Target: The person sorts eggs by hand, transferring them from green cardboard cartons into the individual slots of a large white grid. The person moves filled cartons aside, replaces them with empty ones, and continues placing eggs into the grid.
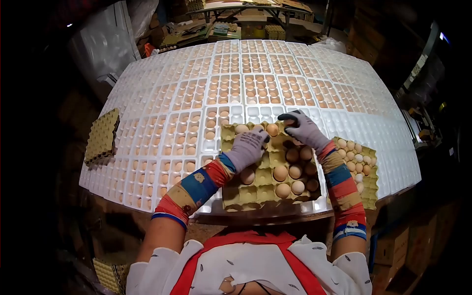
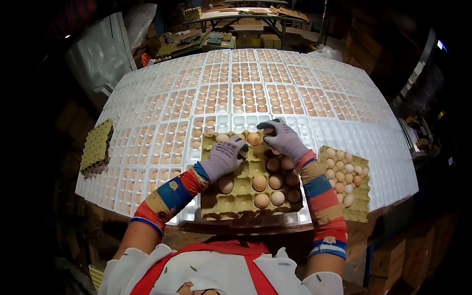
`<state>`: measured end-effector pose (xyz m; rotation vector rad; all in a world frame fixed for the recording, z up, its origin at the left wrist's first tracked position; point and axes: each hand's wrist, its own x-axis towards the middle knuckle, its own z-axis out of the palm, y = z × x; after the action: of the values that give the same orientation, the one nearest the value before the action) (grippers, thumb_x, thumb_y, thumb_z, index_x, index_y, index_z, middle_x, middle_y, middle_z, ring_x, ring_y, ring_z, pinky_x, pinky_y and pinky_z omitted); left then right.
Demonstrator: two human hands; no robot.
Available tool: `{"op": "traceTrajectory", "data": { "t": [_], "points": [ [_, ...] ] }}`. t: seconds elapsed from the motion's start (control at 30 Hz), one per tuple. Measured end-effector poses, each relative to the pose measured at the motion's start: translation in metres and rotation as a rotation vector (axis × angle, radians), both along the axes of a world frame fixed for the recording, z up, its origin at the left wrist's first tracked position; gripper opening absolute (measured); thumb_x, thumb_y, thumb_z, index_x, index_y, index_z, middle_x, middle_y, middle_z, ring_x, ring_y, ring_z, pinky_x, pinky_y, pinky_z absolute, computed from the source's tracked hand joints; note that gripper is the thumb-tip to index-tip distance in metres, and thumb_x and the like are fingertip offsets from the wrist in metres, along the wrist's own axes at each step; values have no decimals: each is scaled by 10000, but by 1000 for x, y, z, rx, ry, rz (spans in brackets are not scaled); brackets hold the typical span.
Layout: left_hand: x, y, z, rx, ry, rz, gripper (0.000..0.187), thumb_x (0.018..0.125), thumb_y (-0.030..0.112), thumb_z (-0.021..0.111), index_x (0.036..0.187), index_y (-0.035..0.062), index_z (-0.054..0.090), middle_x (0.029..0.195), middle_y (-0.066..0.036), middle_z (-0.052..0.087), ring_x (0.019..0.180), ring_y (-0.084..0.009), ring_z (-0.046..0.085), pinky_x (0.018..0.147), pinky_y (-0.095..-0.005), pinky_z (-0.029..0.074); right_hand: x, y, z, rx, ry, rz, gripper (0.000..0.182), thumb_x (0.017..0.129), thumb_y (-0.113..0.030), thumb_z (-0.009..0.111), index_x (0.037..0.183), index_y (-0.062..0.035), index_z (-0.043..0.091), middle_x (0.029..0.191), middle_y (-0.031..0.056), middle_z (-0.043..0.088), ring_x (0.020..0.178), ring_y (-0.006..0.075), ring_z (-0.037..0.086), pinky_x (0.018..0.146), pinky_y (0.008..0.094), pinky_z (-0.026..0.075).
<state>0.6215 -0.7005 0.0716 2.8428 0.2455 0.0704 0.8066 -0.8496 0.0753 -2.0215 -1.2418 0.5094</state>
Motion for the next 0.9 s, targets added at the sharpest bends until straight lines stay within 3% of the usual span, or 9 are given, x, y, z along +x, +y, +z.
{"op": "traceTrajectory", "data": {
  "t": [0.2, 0.27, 0.37, 0.47, 0.6, 0.67, 0.73, 0.8, 0.9],
  "points": [
    [-16, 89, -1, -1849, -169, -43, 699, 868, 150, 595, 1502, 118, 300, 1216, -111, 597, 985, -225, 662, 843, -345, 570, -39, 54, 18, -545, -762, -16, 437, 721, -289, 772, 1133, -212, 646, 1273, 134, 499, 1063, 276, 605, 871, 392, 519],
    [4, 102, -4, -1337, -151, -98, 563, 835, 218, 661, 1368, 124, 508, 1211, -115, 603, 1014, -247, 649, 884, -346, 534, -37, 49, 26, -485, -674, -66, 473, 735, -329, 777, 1166, -188, 641, 1171, 102, 563, 1009, 244, 618, 843, 373, 522],
    [21, 60, 18, 22, -46, 26, 503, 682, 399, 819, 1093, 139, 692, 1207, -167, 527, 1080, -321, 576, 893, -403, 510, 7, 26, -32, 293, 489, -246, 441, 819, -373, 715, 1155, -96, 644, 973, 49, 615, 841, 168, 618, 759, 301, 507],
    [51, 33, 25, 403, 288, 26, 556, 687, 454, 806, 1121, 134, 672, 1167, -125, 489, 1054, -338, 551, 862, -404, 525, -25, 6, 4, 522, 979, -405, 523, 923, -468, 582, 1249, -59, 571, 933, 40, 621, 769, 166, 585, 641, 297, 490],
    [59, 74, 22, -80, 204, 2, 504, 792, 448, 727, 1134, 84, 665, 1191, -150, 579, 1030, -302, 610, 863, -383, 524, -1, -21, -6, 681, 1084, -199, 533, 969, -495, 478, 1278, -66, 539, 1093, 107, 638, 887, 266, 629, 721, 369, 546],
    [52, 114, -7, -938, 65, 21, 610, 882, 528, 601, 1279, 67, 561, 1241, -159, 588, 904, -267, 637, 785, -368, 553, 53, -31, -47, 662, 1692, -6, 608, 982, -510, 434, 1423, -92, 417, 1346, 186, 524, 1122, 297, 595, 861, 412, 551],
    [38, 144, -32, -1556, -236, -20, 655, 936, 575, 492, 1376, 91, 473, 1299, -177, 560, 858, -267, 645, 699, -368, 573, 34, -25, -27, 722, 996, -195, 524, 940, -460, 558, 1319, -100, 521, 1140, 122, 640, 913, 275, 642, 705, 341, 561],
    [34, 151, -26, -2451, -233, -173, 685, 958, 618, 399, 1436, 128, 410, 1288, -199, 562, 842, -272, 659, 567, -326, 574, 78, -34, -26, 536, 1362, -138, 524, 916, -410, 623, 1321, -95, 517, 1087, 105, 652, 843, 238, 653, 646, 337, 560],
    [44, 161, -28, -1450, -322, 293, 678, 930, 591, 493, 1407, 112, 446, 1172, -171, 612, 793, -219, 668, 507, -294, 543, 109, -10, -27, 217, 850, -304, 479, 919, -389, 615, 1242, -38, 574, 928, 114, 650, 688, 196, 642, 546, 300, 528]
  ]
}}
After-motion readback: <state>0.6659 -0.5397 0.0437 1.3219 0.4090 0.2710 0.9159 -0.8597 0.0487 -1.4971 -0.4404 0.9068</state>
